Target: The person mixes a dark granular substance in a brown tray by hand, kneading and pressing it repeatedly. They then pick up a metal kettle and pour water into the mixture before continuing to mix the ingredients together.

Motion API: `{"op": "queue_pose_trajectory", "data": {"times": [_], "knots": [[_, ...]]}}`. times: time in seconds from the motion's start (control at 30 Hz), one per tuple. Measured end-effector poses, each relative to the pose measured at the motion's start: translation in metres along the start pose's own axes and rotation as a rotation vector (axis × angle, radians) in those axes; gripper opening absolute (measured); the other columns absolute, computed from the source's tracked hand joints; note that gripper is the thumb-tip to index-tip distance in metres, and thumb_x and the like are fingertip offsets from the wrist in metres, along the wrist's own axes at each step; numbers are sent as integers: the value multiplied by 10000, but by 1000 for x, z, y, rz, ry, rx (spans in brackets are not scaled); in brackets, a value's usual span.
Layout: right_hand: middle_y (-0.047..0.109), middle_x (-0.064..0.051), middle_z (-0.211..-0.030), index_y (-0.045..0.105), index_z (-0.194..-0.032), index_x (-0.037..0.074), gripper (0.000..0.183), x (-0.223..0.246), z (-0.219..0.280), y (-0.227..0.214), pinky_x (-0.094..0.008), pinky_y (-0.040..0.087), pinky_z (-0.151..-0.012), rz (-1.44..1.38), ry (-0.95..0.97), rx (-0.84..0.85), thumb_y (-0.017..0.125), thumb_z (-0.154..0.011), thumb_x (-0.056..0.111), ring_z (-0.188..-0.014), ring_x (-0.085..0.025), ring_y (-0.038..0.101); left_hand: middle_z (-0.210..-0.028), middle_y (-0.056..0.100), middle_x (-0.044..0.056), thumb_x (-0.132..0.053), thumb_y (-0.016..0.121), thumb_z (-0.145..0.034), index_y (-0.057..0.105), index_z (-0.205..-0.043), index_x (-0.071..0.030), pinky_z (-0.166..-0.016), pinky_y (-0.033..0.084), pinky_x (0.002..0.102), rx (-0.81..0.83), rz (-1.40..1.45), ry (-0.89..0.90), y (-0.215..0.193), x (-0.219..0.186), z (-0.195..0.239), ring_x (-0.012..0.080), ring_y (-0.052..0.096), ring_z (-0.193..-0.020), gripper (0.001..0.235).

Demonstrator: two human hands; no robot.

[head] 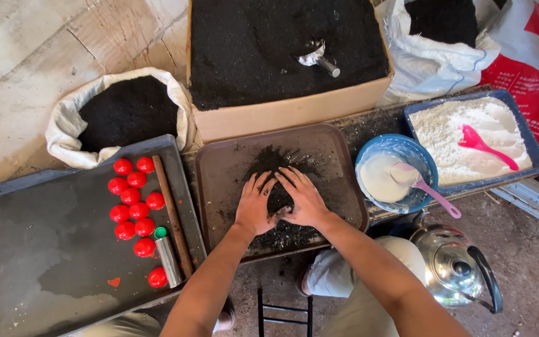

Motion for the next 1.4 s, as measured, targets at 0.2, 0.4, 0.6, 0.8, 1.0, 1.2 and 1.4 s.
{"op": "queue_pose_trajectory", "data": {"times": [0.2,0.4,0.6,0.8,1.0,1.2,1.4], "knots": [[527,-167,-1417,515,-1444,109,1024,-13,4,10,-566,437,-1059,65,-38,-87,902,-536,380,-1286,-443,521,-1344,499,76,-585,626,-832,554,-1305,-187,-1104,356,501,-257,48,27,16,12,-3,360,466,-1316,622],[618,-131,-1174,653,-1209,89,749,-12,8,12,-468,499,-830,74,-86,-203,795,-558,431,-1078,-365,591,-1142,614,23,-451,713,-728,677,-1064,-202,-913,442,411,-458,99,69,15,10,0,284,569,-1113,420],[628,-52,-1028,666,-1043,142,587,-21,10,25,-416,536,-667,157,-75,-254,764,-556,453,-901,-299,624,-1002,674,-34,-416,746,-688,734,-920,-229,-768,470,358,-531,60,30,30,15,-8,223,611,-957,298],[630,-67,-881,677,-1021,113,589,-28,6,30,-393,557,-599,147,-102,-215,760,-524,417,-787,-301,657,-1000,702,61,-348,803,-631,748,-1004,-152,-784,558,425,-433,-5,-37,27,14,-13,314,660,-1002,425],[628,-62,-857,680,-1044,113,682,-30,18,40,-408,562,-582,227,-33,-262,780,-434,403,-776,-298,668,-1089,700,126,-378,823,-659,715,-1121,-85,-824,591,514,-326,34,-73,39,19,-14,399,661,-1082,558],[629,-48,-987,646,-1143,161,627,-13,14,19,-428,589,-691,124,82,-289,810,-563,332,-904,-304,665,-1129,611,44,-379,739,-783,646,-1109,-158,-908,524,436,-281,-9,-59,6,6,-7,298,587,-1114,405],[472,-219,-1483,507,-1475,151,714,32,23,-58,-686,390,-1081,-96,37,32,692,-862,467,-1407,-489,394,-1569,278,167,-440,710,-821,370,-1468,-139,-1199,217,644,-24,194,10,-73,-23,36,456,208,-1499,791]]}}
Point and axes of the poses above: each hand's wrist, its own z-axis away from the middle knuckle, its own y-axis out of the palm, x = y × z, the point moved 5 cm from there along -z, towards the middle knuckle
